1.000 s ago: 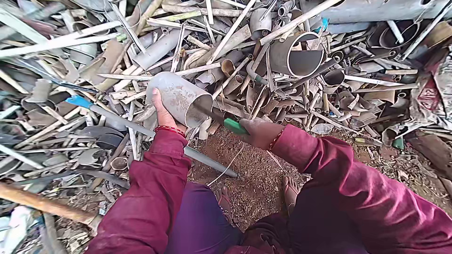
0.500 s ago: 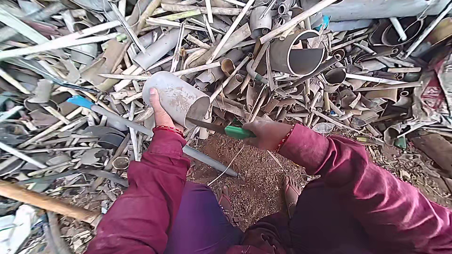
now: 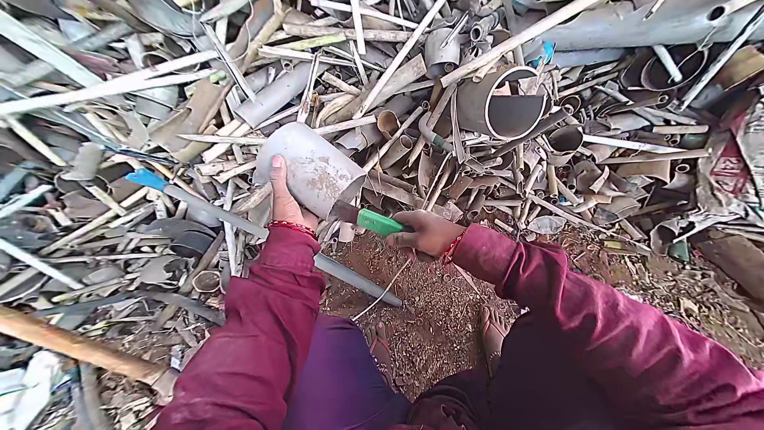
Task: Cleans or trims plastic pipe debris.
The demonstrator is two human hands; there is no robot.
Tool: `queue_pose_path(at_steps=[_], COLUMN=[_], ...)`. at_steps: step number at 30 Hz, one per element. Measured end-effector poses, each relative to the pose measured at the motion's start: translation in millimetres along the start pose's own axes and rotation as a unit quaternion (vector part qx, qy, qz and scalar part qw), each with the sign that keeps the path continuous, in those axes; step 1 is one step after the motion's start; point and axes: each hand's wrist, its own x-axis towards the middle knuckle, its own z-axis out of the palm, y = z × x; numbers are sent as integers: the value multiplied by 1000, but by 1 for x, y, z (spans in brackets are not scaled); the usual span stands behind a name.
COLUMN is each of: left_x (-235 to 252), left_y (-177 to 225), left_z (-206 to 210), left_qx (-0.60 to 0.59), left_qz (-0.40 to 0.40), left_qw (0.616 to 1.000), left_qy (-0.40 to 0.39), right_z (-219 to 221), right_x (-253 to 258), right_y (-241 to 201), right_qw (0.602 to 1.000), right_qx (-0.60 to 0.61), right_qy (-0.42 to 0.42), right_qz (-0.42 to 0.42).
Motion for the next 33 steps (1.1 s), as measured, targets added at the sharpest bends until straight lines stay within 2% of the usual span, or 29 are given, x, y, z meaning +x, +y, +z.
queue_pose_path(at_steps=[2, 3, 6, 7, 8, 9, 10, 11, 13, 15, 17, 19, 22, 25, 26, 27, 28, 29, 30, 31, 32, 33], left_x=[-2, -4, -14, -15, -15, -13, -10, -8, -4, -2, 1, 2, -2, -4, -7, -10, -13, -14, -14, -12, -10, -9], left_y=[2, 3, 4, 4, 5, 5, 4, 2, 0, 1, 3, 5, 5, 8, 11, 14, 15, 16, 14, 11, 9, 8], left_z=[0, 1, 6, 7, 7, 7, 5, 5, 4, 1, -6, -12, -13, -12, -12, -10, -7, -4, -2, -2, -1, 0], left_qx=[-54, -78, -119, -135, -147, -156, -163, -155, -124, -68, 9, 68, 27, -33, -38, -34, -26, -16, -11, -16, -24, -32], left_qz=[-25, -39, -65, -71, -76, -84, -90, -95, -93, -68, -26, -5, -44, -72, -71, -70, -69, -71, -77, -85, -91, -92], left_qw=[998, 996, 991, 988, 986, 984, 983, 983, 988, 995, 1000, 997, 998, 995, 995, 996, 997, 997, 997, 996, 995, 995], left_qy=[-18, -21, 20, 30, 31, 18, 1, -6, 9, 10, -15, -29, -33, -57, -58, -49, -32, -10, 6, 12, 14, 17], right_z=[-1, 2, 14, 17, 17, 13, 7, 5, 4, 0, -2, -6, -12, 3, 9, 12, 10, 8, 9, 11, 12, 13], right_x=[4, 2, -6, -5, -4, -4, -5, -4, -3, -3, 1, 4, 2, 4, 5, 5, 2, -1, -3, -3, -4, -7], right_y=[-3, -6, -17, -20, -23, -26, -33, -37, -38, -32, -16, -3, 11, 16, 15, 11, 1, -13, -26, -31, -33, -36], right_qw=[997, 991, 932, 933, 963, 994, 994, 977, 957, 977, 996, 988, 967, 924, 927, 956, 991, 993, 965, 940, 931, 939], right_qx=[61, 126, 353, 350, 257, 78, -100, -207, -270, -200, -45, 112, 222, 347, 338, 258, 88, -114, -256, -323, -338, -316], right_qy=[15, 5, -73, -62, -23, 21, 32, 33, 49, 58, 46, 11, -50, -103, -103, -74, -27, 2, 22, 43, 56, 53], right_qz=[41, 36, -38, -60, -77, -73, -29, 28, 92, 41, -67, -108, -115, -126, -126, -119, -94, -30, 50, 104, 128, 122])
